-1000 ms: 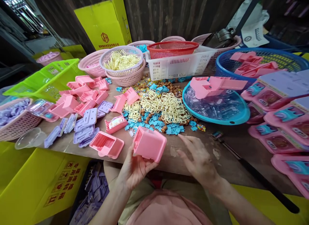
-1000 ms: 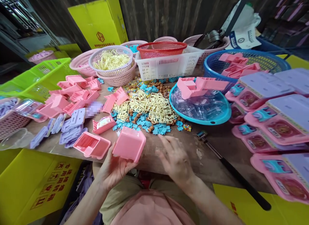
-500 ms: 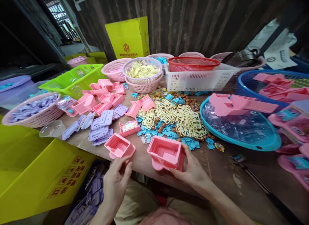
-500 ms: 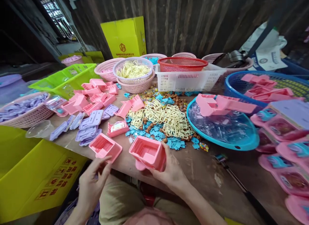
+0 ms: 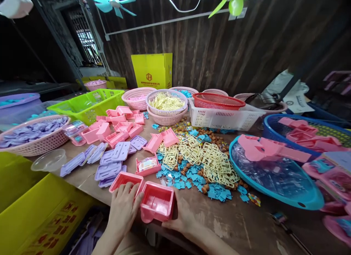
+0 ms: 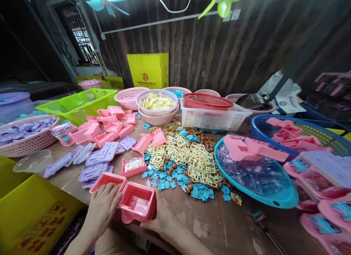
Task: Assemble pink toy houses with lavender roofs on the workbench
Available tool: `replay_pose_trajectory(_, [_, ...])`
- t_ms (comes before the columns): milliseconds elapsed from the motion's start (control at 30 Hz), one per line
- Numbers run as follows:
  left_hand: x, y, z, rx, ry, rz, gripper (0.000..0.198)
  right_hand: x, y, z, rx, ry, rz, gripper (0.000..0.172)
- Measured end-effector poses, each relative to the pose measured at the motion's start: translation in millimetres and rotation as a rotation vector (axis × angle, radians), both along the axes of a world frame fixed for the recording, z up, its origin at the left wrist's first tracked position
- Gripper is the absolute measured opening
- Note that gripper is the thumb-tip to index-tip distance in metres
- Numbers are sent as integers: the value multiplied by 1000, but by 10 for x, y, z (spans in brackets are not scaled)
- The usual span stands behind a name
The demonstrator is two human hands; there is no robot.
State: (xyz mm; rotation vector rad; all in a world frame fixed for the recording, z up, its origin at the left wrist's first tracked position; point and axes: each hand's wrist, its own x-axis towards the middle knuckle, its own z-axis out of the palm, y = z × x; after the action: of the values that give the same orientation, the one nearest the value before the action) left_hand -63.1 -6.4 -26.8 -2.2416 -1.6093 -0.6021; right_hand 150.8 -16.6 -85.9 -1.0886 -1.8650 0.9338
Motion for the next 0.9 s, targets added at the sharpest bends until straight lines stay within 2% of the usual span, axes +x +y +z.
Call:
replay_pose_trajectory(100, [-19, 61, 26, 92, 40, 15, 35, 184, 117, 155, 87, -119, 54, 114])
replay_pose_trajectory(167, [-6, 140, 111, 173, 30, 10, 37, 499, 238, 423, 241, -241, -19, 96])
replay_pose_trajectory(200, [11, 206, 172, 205, 19, 7, 38, 722, 305, 599, 327, -298, -108, 81])
replay_pose_trajectory(267, [78, 404, 304, 195, -11, -31, 37, 1277, 428, 985, 432, -444, -479, 52])
replay_pose_trajectory(300, [136, 536, 364, 149, -32, -69, 36, 1588, 477, 1169, 472, -547, -662, 46])
replay_pose_trajectory(367, [309, 847, 449, -50, -74, -188, 33, 2202, 543, 1462, 445, -825, -940, 42])
replay_pose_trajectory(433, [538, 1179, 476, -263, -102, -237, 30, 2710, 583, 1613, 383, -897, -1005, 39])
replay_pose_trajectory(533, [878, 1617, 434, -413, -103, -142, 35, 3143, 633, 1618, 295, -952, -918, 26])
replay_pose_trajectory(633, [1066, 1909, 385, -480, -90, -73, 22, 3229, 645, 1575, 216, -985, -862, 17])
replay_pose_trajectory(733, [1099, 1993, 469, -506, -100, -56, 15, 3097, 520, 1664, 166, -992, -963, 22])
replay_pose_trajectory(767, [1101, 1960, 540, -495, -109, -57, 17, 3021, 438, 1721, 197, -987, -1009, 25])
replay_pose_trajectory(833, [1128, 1781, 725, -447, -134, -70, 22, 2841, 227, 1843, 369, -967, -1051, 29])
replay_pose_trajectory(867, [1159, 1632, 817, -417, -146, -86, 25, 2745, 104, 1894, 463, -941, -1013, 29])
replay_pose_trajectory(900, [1202, 1445, 891, -393, -155, -112, 27, 2650, -22, 1930, 530, -908, -906, 28])
